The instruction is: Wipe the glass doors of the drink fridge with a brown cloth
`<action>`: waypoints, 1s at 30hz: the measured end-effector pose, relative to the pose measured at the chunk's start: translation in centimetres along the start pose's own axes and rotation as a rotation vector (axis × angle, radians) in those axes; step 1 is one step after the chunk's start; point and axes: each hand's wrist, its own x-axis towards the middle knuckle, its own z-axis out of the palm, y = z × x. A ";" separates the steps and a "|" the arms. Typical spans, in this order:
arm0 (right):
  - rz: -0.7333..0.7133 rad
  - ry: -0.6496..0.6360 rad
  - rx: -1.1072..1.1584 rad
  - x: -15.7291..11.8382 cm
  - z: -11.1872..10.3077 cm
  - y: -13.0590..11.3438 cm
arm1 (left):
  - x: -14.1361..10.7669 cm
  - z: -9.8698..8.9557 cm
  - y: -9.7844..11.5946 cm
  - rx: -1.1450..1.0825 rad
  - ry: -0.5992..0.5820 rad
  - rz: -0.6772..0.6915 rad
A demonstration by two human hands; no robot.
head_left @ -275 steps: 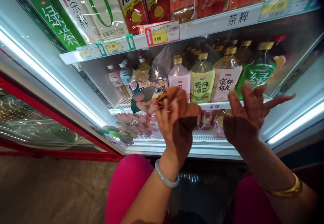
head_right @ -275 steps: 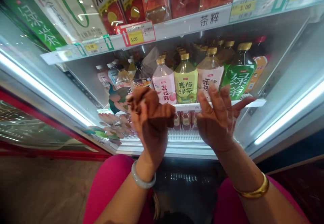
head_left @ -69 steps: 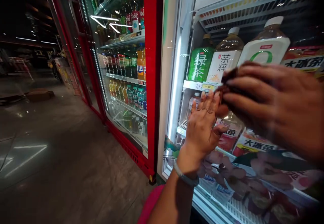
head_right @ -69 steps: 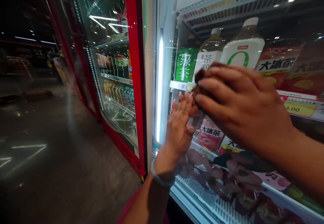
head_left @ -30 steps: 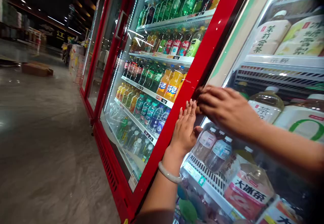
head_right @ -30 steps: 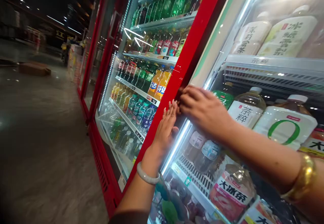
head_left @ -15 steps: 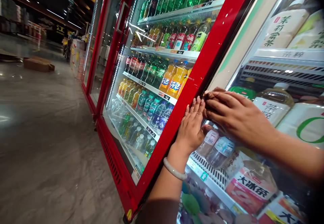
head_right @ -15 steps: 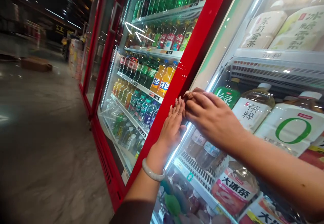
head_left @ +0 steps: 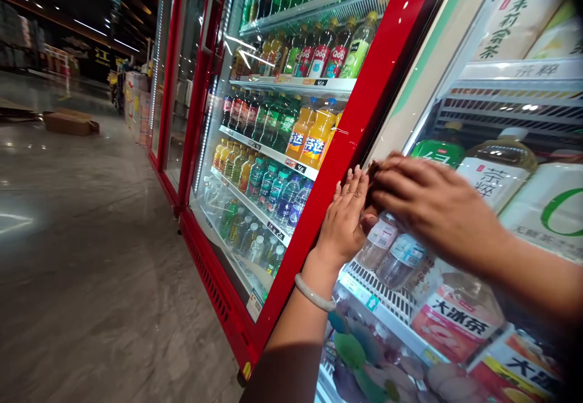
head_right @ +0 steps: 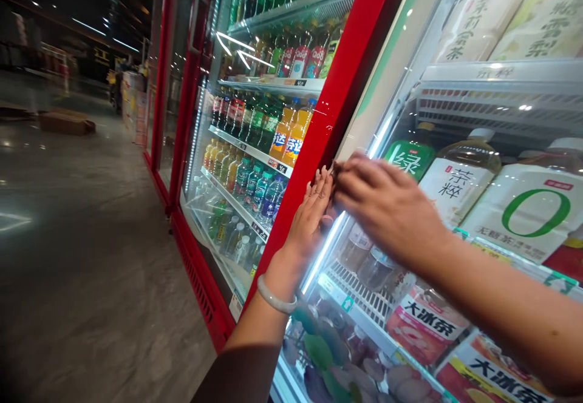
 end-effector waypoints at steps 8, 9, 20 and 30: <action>0.048 0.028 0.002 -1.4 0.9 -3.8 | -0.4 -0.1 0.0 -0.049 -0.013 0.072; 0.036 0.026 0.046 -2.1 1.0 -5.2 | -0.6 -0.2 0.0 -0.051 -0.033 0.084; -0.110 -0.066 0.233 -4.6 2.2 -12.9 | -0.7 -1.8 0.7 -0.024 -0.162 -0.006; -0.191 0.054 0.276 -2.0 2.4 -5.0 | 0.9 -2.1 2.3 -0.047 -0.147 -0.033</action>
